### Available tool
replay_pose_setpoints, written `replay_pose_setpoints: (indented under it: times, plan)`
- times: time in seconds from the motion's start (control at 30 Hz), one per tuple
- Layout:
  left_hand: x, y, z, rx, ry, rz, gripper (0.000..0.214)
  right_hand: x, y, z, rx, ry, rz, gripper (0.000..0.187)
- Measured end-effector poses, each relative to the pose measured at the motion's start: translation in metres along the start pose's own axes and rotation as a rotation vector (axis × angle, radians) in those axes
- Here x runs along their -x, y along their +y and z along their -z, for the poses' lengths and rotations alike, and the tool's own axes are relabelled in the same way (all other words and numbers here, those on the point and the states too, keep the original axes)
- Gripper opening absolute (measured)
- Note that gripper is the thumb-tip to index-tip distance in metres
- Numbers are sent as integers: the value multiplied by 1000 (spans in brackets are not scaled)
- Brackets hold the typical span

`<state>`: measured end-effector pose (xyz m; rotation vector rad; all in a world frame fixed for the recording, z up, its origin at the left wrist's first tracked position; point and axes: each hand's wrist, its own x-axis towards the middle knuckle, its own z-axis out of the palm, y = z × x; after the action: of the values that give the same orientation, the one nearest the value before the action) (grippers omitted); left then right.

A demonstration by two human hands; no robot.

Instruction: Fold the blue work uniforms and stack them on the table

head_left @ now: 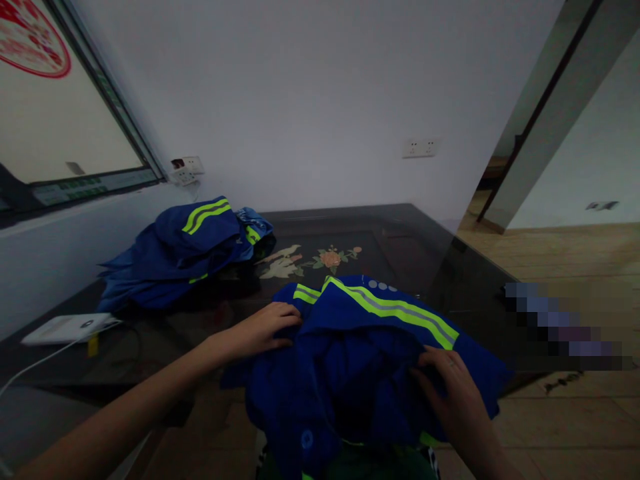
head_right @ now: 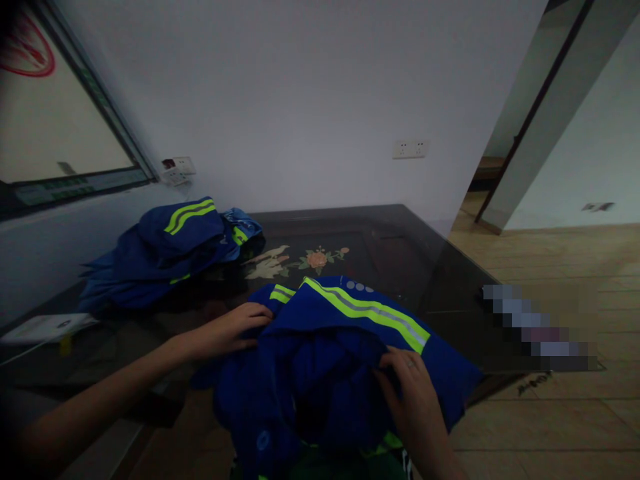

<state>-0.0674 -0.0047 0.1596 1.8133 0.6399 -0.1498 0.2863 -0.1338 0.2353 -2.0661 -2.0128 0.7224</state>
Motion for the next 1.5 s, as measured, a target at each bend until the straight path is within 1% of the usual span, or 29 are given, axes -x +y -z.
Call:
replay_pose_setpoints:
  times: [0.07, 0.17, 0.23, 0.27, 0.33, 0.43, 0.47, 0.5, 0.53, 0.57, 0.6, 0.63, 0.67, 0.73, 0.77, 0.8, 0.83, 0.87, 0.9, 0.97, 1.07, 1.13, 1.23, 1.3, 1.37, 1.43, 1.5]
  plan:
    - [-8, -4, -8, 7, 19, -31, 12, 2, -6, -6, 21, 82, -26, 12]
    - [-15, -8, -13, 77, 109, -58, 18, 3, -12, -8, -11, 144, -95, 12]
    - [-16, -8, -8, 150, 241, -7, 19, -2, -15, -4, -73, 168, -157, 9]
    - [-16, -6, -2, 180, 338, 42, 17, -8, -16, 1, -102, 181, -189, 8]
    - [-11, 2, 18, 218, 581, 150, 13, -25, -20, 12, -130, 244, -222, 7]
    - [3, 14, 66, 258, 970, 246, 12, -65, -27, 24, -143, 425, -182, 8]
    - [9, 15, 84, 263, 1071, 271, 13, -81, -30, 24, -163, 489, -162, 10]
    - [16, 13, 99, 244, 1141, 306, 14, -97, -33, 20, -195, 530, -153, 11]
    - [21, 7, 112, 196, 1168, 354, 16, -112, -35, 12, -236, 528, -152, 11]
    - [26, -3, 120, 124, 1151, 405, 18, -126, -37, 2, -282, 486, -155, 11]
    - [29, -17, 123, 38, 1088, 459, 21, -138, -37, -10, -324, 399, -157, 11]
    - [31, -34, 121, -46, 988, 509, 24, -147, -36, -24, -358, 276, -155, 13]
    - [32, -53, 113, -111, 866, 541, 26, -154, -34, -38, -381, 135, -149, 16]
    - [34, -90, 84, -124, 576, 617, 30, -159, -25, -60, -408, -112, -142, 30]
    - [35, -105, 67, -87, 428, 629, 31, -157, -19, -66, -412, -186, -147, 36]
    - [37, -117, 50, -42, 319, 607, 34, -153, -13, -69, -408, -220, -161, 40]
    - [39, -125, 34, 1, 235, 573, 37, -148, -7, -68, -391, -220, -176, 40]
    - [42, -128, 22, 37, 179, 542, 41, -141, -2, -63, -358, -203, -186, 37]
    - [45, -128, 13, 62, 149, 515, 44, -135, 3, -56, -309, -193, -186, 31]
    - [50, -120, 6, 78, 137, 489, 50, -123, 7, -39, -185, -223, -158, 20]
    - [50, -109, 15, 62, 163, 473, 53, -112, 6, -24, -35, -344, -99, 16]
    - [44, -108, 22, 53, 184, 483, 54, -112, 2, -25, 29, -413, -91, 19]
    - [35, -114, 26, 35, 189, 544, 54, -117, 0, -34, 75, -519, -122, 26]
    - [31, -120, 25, 30, 171, 584, 51, -122, 1, -39, 39, -578, -157, 34]
    - [29, -124, 24, 31, 174, 611, 47, -125, 4, -39, -56, -608, -175, 38]
    - [31, -125, 25, 25, 212, 624, 43, -126, 7, -36, -174, -610, -169, 33]
    - [33, -122, 31, 11, 284, 622, 40, -126, 8, -28, -271, -605, -158, 23]
